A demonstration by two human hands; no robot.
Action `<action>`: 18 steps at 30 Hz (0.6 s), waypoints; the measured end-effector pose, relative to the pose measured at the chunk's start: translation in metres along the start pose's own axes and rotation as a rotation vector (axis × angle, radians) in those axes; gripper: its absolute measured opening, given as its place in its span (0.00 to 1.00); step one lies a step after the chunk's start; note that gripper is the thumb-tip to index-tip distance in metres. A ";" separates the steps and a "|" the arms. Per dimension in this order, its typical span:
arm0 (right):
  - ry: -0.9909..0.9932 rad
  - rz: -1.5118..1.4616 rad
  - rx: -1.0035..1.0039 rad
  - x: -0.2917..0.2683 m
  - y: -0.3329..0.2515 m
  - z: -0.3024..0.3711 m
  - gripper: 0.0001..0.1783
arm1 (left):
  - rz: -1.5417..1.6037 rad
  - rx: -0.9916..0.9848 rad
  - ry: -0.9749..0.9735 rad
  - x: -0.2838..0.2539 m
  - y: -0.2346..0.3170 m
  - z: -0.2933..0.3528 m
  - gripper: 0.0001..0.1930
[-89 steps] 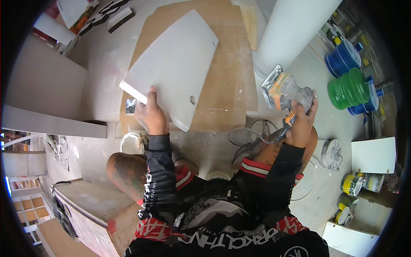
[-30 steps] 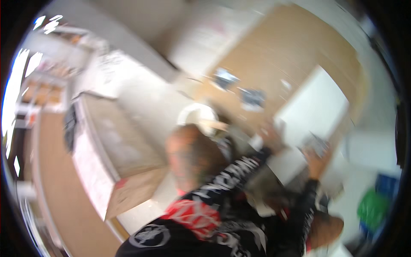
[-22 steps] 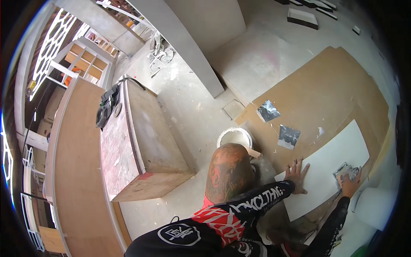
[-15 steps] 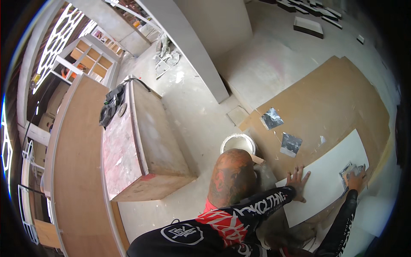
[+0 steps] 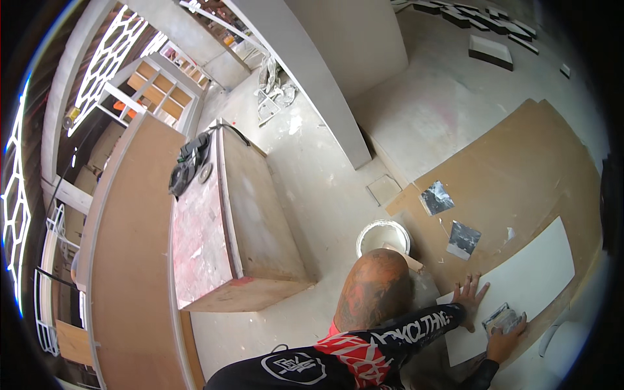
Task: The person is using a hand sander to sand a white wooden board.
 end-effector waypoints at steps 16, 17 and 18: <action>0.203 0.741 -0.380 0.014 0.136 -0.246 0.38 | -0.023 -0.038 -0.031 0.000 -0.003 -0.002 0.83; 0.180 0.826 -0.369 0.017 0.150 -0.265 0.38 | -0.028 -0.038 -0.035 0.000 -0.004 -0.004 0.83; 0.190 0.776 -0.279 0.020 0.165 -0.279 0.37 | -0.031 -0.043 -0.032 0.001 -0.004 -0.005 0.83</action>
Point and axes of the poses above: each hand's wrist, its own z-axis away from the middle knuckle, its own x-axis out of the palm, y = z × x, the point moved 4 cm from there along -z, towards the middle knuckle, and after that the axes turned 3 degrees about z, right-handed, at the moved point
